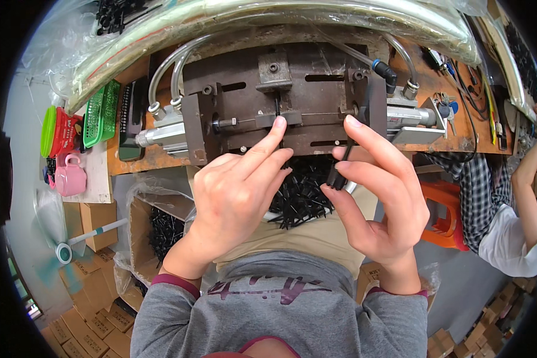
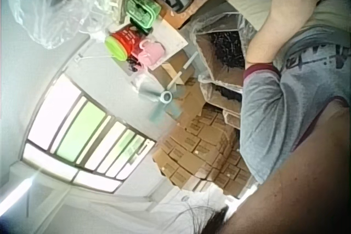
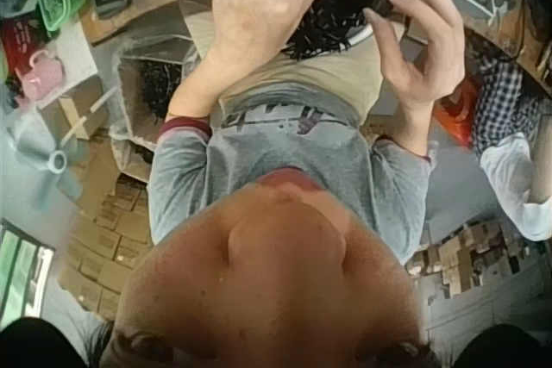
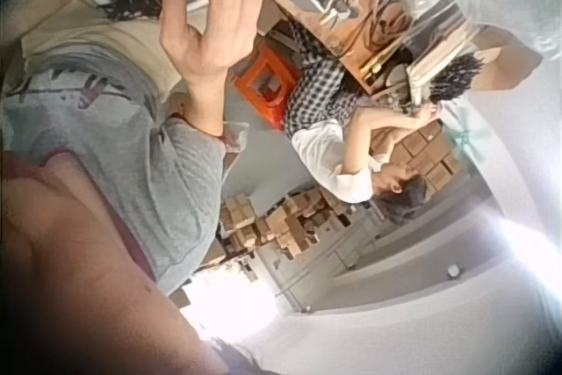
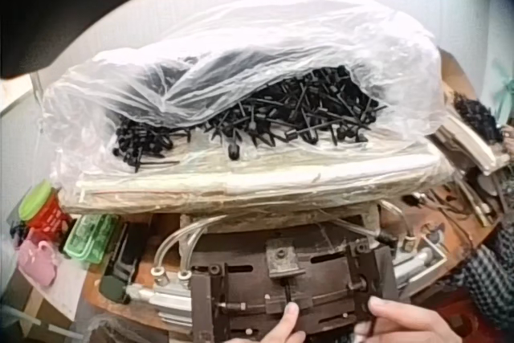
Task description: The person is assembling black electronic components using a pneumatic jig.
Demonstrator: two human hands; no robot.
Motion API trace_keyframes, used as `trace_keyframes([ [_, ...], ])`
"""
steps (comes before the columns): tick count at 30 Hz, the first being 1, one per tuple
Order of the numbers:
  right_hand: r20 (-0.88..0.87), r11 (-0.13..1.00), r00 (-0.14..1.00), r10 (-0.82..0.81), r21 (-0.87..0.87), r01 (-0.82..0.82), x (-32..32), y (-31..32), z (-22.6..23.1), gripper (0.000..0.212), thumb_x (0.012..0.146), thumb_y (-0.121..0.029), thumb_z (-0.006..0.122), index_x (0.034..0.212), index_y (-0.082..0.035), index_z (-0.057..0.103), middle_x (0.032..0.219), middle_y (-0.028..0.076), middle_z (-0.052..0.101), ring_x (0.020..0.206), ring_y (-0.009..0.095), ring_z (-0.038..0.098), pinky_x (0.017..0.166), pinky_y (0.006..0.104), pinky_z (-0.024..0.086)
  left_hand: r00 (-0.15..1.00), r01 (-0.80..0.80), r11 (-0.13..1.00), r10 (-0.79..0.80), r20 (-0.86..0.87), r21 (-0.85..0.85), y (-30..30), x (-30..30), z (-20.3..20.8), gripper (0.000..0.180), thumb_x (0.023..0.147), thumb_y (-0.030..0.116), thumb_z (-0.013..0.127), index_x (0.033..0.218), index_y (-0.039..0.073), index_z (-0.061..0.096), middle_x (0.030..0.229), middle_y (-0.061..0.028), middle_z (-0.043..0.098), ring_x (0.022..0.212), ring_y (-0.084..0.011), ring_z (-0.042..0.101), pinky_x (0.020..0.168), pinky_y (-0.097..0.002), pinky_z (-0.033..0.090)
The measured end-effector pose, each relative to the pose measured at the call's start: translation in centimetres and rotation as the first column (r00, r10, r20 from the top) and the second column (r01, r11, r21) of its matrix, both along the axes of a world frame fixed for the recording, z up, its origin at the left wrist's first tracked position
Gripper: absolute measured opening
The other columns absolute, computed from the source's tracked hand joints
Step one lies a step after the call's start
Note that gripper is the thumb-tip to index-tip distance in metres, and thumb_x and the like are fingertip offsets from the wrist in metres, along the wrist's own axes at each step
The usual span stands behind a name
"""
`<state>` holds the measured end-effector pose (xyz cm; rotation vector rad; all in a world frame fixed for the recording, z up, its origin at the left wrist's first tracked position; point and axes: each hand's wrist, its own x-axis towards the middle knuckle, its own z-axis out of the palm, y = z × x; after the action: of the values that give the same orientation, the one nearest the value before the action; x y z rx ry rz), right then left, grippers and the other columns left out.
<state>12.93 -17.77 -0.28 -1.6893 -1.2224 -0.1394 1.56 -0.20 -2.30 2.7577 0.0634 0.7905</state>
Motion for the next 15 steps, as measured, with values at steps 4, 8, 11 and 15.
trace_keyframes([
  [4, 0.106, 0.988, 0.992, -0.065, -0.136, 0.079, -0.5, 0.8, 0.3, 0.032, 0.069, 0.005, 0.08, 0.098, 0.002, 0.066, 0.128, 0.022, 0.062, 0.101, 0.03, 0.067, 0.086, 0.0371, 0.056, 0.986, 0.086, 0.982, -0.108, -0.124, -0.17, 1.3, -0.2, 3.1, 0.032, 0.075, 0.024, 0.082, 0.102, 0.009, 0.073, 0.111, -0.0078, 0.073, 0.07, -0.0211, 0.069, 0.064, -0.0291, 0.055],
  [8, 0.128, 0.972, 0.992, 0.002, -0.234, 0.029, -1.1, 1.2, -1.5, 0.031, 0.073, 0.007, 0.075, 0.101, 0.002, 0.063, 0.131, 0.022, 0.061, 0.1, 0.033, 0.067, 0.082, 0.0371, 0.056, 0.975, 0.036, 0.997, -0.019, 0.22, -0.071, 4.7, 3.1, 6.8, 0.021, 0.08, 0.02, 0.081, 0.094, 0.005, 0.075, 0.092, -0.0082, 0.075, 0.08, -0.018, 0.071, 0.07, -0.0269, 0.056],
  [11, 0.236, 0.945, 0.971, 0.044, -0.325, 0.037, -1.9, 2.0, -1.9, 0.027, 0.075, 0.002, 0.069, 0.101, 0.002, 0.06, 0.134, 0.021, 0.059, 0.085, 0.028, 0.066, 0.074, 0.0355, 0.055, 0.924, -0.162, 0.978, 0.105, 0.368, 0.13, 9.3, 6.5, 8.7, 0.019, 0.084, 0.016, 0.078, 0.097, 0.002, 0.076, 0.09, -0.0076, 0.075, 0.081, -0.0123, 0.069, 0.074, -0.0261, 0.054],
  [15, 0.355, 0.933, 0.933, 0.062, -0.352, 0.072, -1.9, 3.7, -2.4, 0.023, 0.075, -0.001, 0.066, 0.097, 0.0, 0.061, 0.134, 0.019, 0.061, 0.063, 0.018, 0.059, 0.062, 0.0288, 0.05, 0.955, -0.22, 0.973, 0.202, 0.218, 0.062, 13.7, 11.2, 8.8, 0.022, 0.078, 0.014, 0.075, 0.094, -0.001, 0.072, 0.093, -0.0157, 0.071, 0.085, -0.0315, 0.069, 0.078, -0.0386, 0.054],
])
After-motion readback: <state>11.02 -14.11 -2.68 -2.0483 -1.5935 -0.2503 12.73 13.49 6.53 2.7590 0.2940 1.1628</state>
